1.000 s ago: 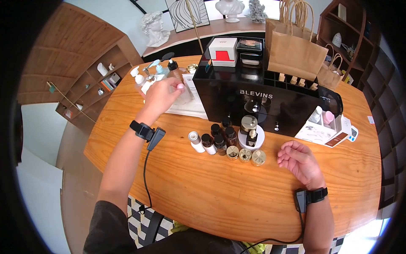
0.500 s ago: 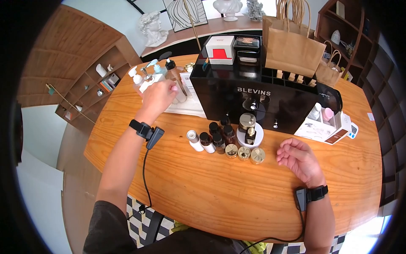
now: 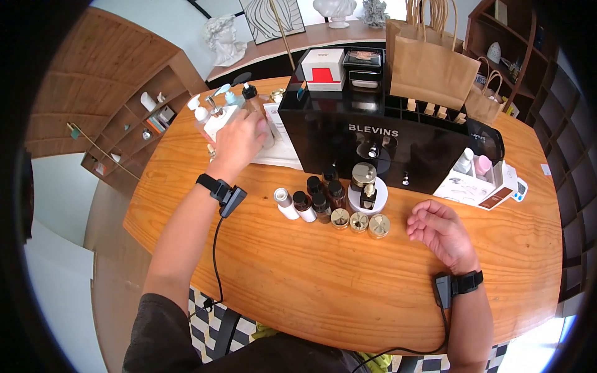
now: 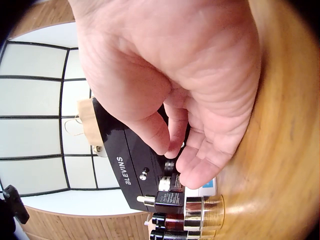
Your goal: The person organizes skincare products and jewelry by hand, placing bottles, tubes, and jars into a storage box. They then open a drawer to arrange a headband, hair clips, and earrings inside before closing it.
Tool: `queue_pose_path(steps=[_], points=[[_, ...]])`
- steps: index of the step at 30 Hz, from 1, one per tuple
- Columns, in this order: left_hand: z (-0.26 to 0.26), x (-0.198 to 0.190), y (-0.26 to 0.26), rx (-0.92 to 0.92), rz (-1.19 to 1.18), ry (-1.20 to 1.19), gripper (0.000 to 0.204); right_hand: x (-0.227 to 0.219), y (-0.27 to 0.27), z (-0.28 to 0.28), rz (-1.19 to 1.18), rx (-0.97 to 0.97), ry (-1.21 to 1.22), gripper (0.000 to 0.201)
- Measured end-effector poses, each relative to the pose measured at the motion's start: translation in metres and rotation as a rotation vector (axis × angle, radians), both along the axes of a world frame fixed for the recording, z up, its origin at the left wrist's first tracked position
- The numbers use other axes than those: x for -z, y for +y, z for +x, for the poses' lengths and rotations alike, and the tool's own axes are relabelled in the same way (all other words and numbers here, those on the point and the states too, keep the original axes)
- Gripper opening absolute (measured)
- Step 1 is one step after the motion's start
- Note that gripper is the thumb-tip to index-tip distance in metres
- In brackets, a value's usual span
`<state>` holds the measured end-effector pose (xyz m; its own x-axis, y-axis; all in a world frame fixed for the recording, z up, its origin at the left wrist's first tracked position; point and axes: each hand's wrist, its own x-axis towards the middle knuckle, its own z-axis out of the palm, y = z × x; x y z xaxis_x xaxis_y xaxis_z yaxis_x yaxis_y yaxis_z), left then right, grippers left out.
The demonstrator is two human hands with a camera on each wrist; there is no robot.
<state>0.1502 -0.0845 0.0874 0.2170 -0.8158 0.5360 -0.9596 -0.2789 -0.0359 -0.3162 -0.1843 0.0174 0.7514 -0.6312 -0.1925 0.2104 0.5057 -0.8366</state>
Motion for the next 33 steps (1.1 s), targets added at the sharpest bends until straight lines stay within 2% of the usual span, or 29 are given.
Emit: queue_pose_path(steps=[15,22,24,25,27,28,30,31,33], points=[[-0.001,0.005,-0.003,-0.069,0.006,-0.095,0.032,0.004,-0.001,0.000,-0.010,-0.004,-0.007,0.014],[-0.007,0.003,0.010,-0.022,-0.079,-0.084,0.035,0.002,0.000,0.000,-0.016,0.006,0.014,0.013],[-0.017,0.003,0.027,0.158,-0.211,0.055,0.031,0.000,0.000,-0.001,-0.020,0.006,0.017,0.013],[-0.024,0.004,0.036,0.160,-0.212,0.057,0.031,0.000,0.000,0.000,-0.020,0.000,0.020,0.013],[-0.040,0.008,0.057,0.180,-0.136,0.426,0.028,0.001,0.001,0.001,-0.017,0.005,0.021,0.013],[-0.047,0.011,0.067,0.178,-0.138,0.433,0.028,0.000,0.001,0.002,-0.016,0.007,0.020,0.013],[-0.059,0.013,0.084,0.335,-0.059,0.660,0.032,-0.001,0.002,0.002,-0.020,0.015,0.029,0.013],[-0.064,0.013,0.090,0.329,-0.070,0.666,0.032,-0.002,0.003,0.003,-0.020,0.025,0.030,0.014],[-0.075,0.014,0.096,0.505,-0.070,0.600,0.035,-0.001,0.004,0.003,-0.024,0.029,0.038,0.013]])
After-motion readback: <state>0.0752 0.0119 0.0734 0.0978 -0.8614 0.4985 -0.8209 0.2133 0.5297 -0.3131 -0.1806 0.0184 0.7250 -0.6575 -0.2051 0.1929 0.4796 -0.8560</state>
